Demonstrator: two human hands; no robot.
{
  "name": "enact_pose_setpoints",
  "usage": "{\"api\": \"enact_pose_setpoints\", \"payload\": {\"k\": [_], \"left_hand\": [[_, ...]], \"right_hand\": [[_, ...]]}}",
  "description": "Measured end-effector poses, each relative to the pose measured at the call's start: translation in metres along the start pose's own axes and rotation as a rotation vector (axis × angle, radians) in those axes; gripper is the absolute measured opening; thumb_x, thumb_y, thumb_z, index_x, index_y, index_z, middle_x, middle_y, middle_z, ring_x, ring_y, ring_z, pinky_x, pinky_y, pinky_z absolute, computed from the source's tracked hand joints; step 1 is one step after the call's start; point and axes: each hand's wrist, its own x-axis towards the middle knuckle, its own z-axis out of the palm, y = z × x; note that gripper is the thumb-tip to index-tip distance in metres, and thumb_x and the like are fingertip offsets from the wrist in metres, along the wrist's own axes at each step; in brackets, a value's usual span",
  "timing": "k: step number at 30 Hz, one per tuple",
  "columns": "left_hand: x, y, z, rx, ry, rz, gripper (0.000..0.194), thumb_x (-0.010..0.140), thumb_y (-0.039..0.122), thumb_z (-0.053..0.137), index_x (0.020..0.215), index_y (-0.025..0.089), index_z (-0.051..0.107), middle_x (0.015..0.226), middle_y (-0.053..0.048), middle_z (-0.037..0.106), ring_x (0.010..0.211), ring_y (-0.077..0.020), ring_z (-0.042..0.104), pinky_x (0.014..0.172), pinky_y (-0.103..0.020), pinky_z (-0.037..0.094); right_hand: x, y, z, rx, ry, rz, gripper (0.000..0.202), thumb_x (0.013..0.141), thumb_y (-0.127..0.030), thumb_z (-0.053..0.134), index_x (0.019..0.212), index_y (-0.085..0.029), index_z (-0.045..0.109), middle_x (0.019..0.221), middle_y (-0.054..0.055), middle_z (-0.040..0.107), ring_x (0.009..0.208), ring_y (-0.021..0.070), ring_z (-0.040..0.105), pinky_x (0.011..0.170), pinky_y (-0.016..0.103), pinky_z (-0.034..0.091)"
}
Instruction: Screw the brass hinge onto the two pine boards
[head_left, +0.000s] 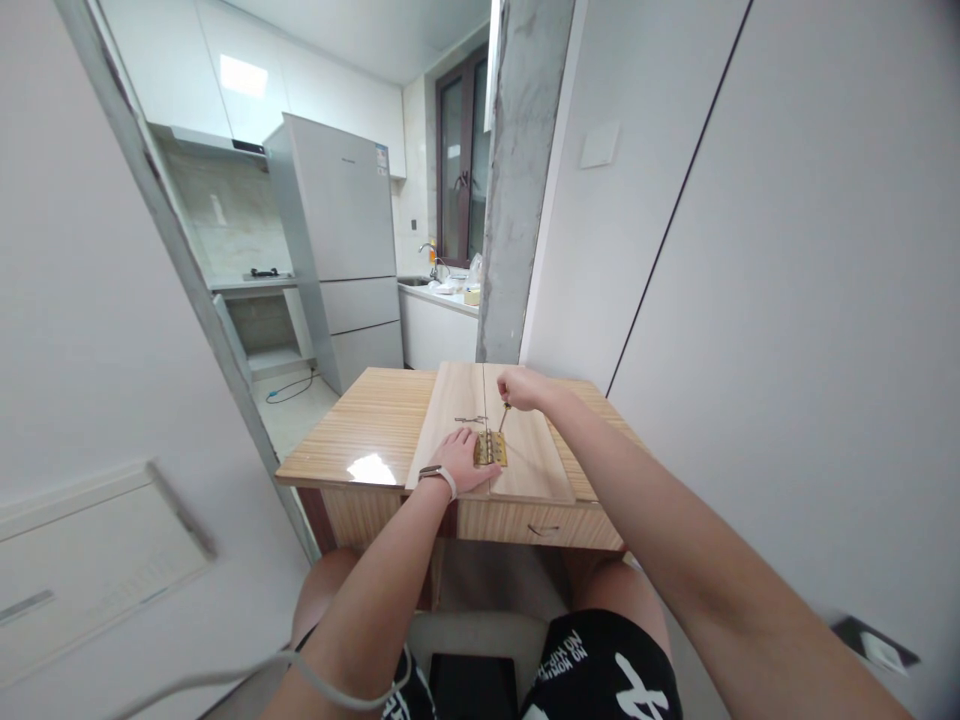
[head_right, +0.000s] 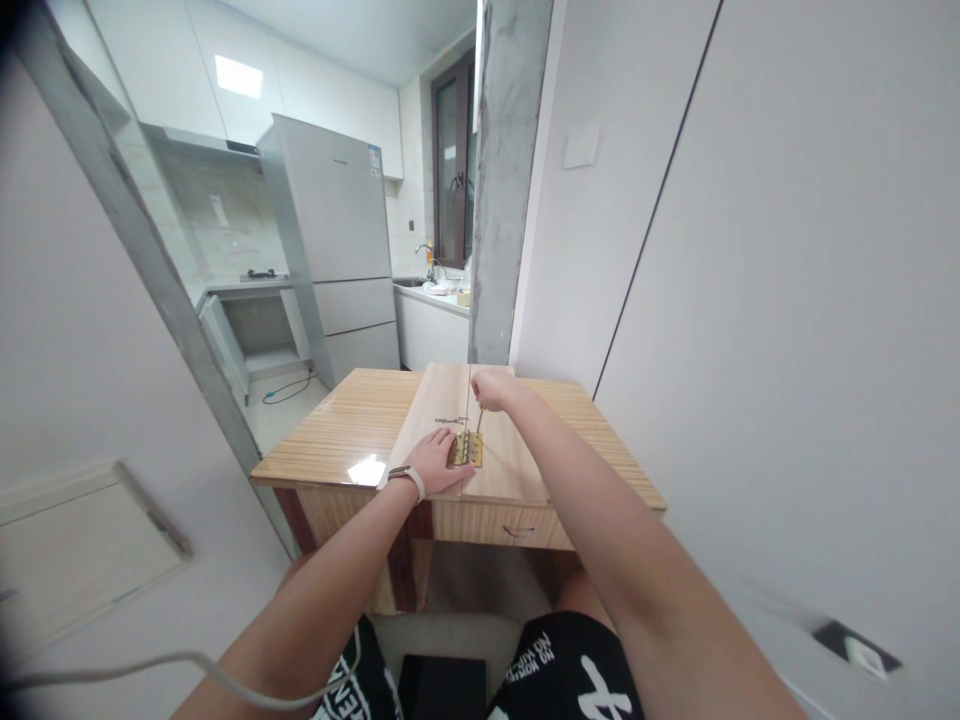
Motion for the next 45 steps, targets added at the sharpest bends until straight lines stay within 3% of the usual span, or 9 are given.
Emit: {"api": "enact_pose_setpoints", "payload": {"k": [5, 13, 30, 34, 41, 45], "left_hand": [[0.000, 0.000, 0.000, 0.002, 0.008, 0.008, 0.093, 0.084, 0.086, 0.051, 0.148, 0.019, 0.051, 0.160, -0.016, 0.047, 0.150, -0.0358, 0.040, 0.125, -0.050, 0.031], [0.000, 0.001, 0.000, 0.006, 0.013, 0.006, 0.091, 0.084, 0.086, 0.052, 0.145, 0.020, 0.053, 0.157, -0.017, 0.050, 0.150, -0.0360, 0.041, 0.125, -0.050, 0.033], [0.000, 0.003, -0.003, 0.005, -0.001, 0.005, 0.088, 0.084, 0.084, 0.053, 0.144, 0.021, 0.053, 0.158, -0.016, 0.049, 0.149, -0.0359, 0.041, 0.125, -0.049, 0.032], [0.000, 0.003, -0.003, -0.001, -0.012, -0.005, 0.089, 0.084, 0.085, 0.053, 0.146, 0.021, 0.052, 0.159, -0.016, 0.048, 0.150, -0.0366, 0.040, 0.125, -0.050, 0.031], [0.000, 0.002, -0.002, -0.006, -0.009, 0.001, 0.093, 0.083, 0.087, 0.051, 0.148, 0.020, 0.050, 0.158, -0.016, 0.048, 0.150, -0.0368, 0.040, 0.126, -0.050, 0.030], [0.000, 0.001, -0.001, -0.005, -0.005, 0.000, 0.093, 0.084, 0.086, 0.051, 0.149, 0.020, 0.050, 0.159, -0.017, 0.048, 0.150, -0.0364, 0.040, 0.125, -0.050, 0.030]], "right_hand": [[-0.002, 0.000, 0.003, -0.011, 0.042, 0.001, 0.022, 0.101, -0.032, 0.063, 0.107, -0.018, 0.078, 0.112, 0.013, 0.078, 0.101, 0.0219, 0.071, 0.078, 0.026, 0.045], [-0.002, 0.003, 0.006, 0.092, 0.019, -0.040, 0.020, 0.087, -0.010, 0.070, 0.104, -0.018, 0.075, 0.115, 0.008, 0.077, 0.100, 0.0185, 0.069, 0.076, 0.022, 0.044], [-0.005, 0.001, 0.001, 0.030, 0.053, 0.018, 0.012, 0.094, -0.019, 0.069, 0.102, -0.019, 0.078, 0.109, 0.008, 0.079, 0.098, 0.0186, 0.070, 0.076, 0.024, 0.044], [-0.001, 0.000, 0.006, 0.039, 0.051, -0.007, 0.014, 0.093, -0.015, 0.068, 0.101, -0.018, 0.079, 0.106, 0.008, 0.079, 0.097, 0.0188, 0.070, 0.077, 0.023, 0.045], [0.004, 0.002, 0.008, 0.080, 0.009, -0.061, 0.026, 0.086, -0.006, 0.070, 0.109, -0.017, 0.076, 0.119, 0.010, 0.075, 0.101, 0.0195, 0.069, 0.080, 0.022, 0.046], [0.003, 0.003, 0.006, 0.104, 0.017, -0.020, 0.019, 0.089, -0.009, 0.069, 0.105, -0.018, 0.075, 0.114, 0.008, 0.077, 0.100, 0.0191, 0.069, 0.077, 0.023, 0.045]]}}
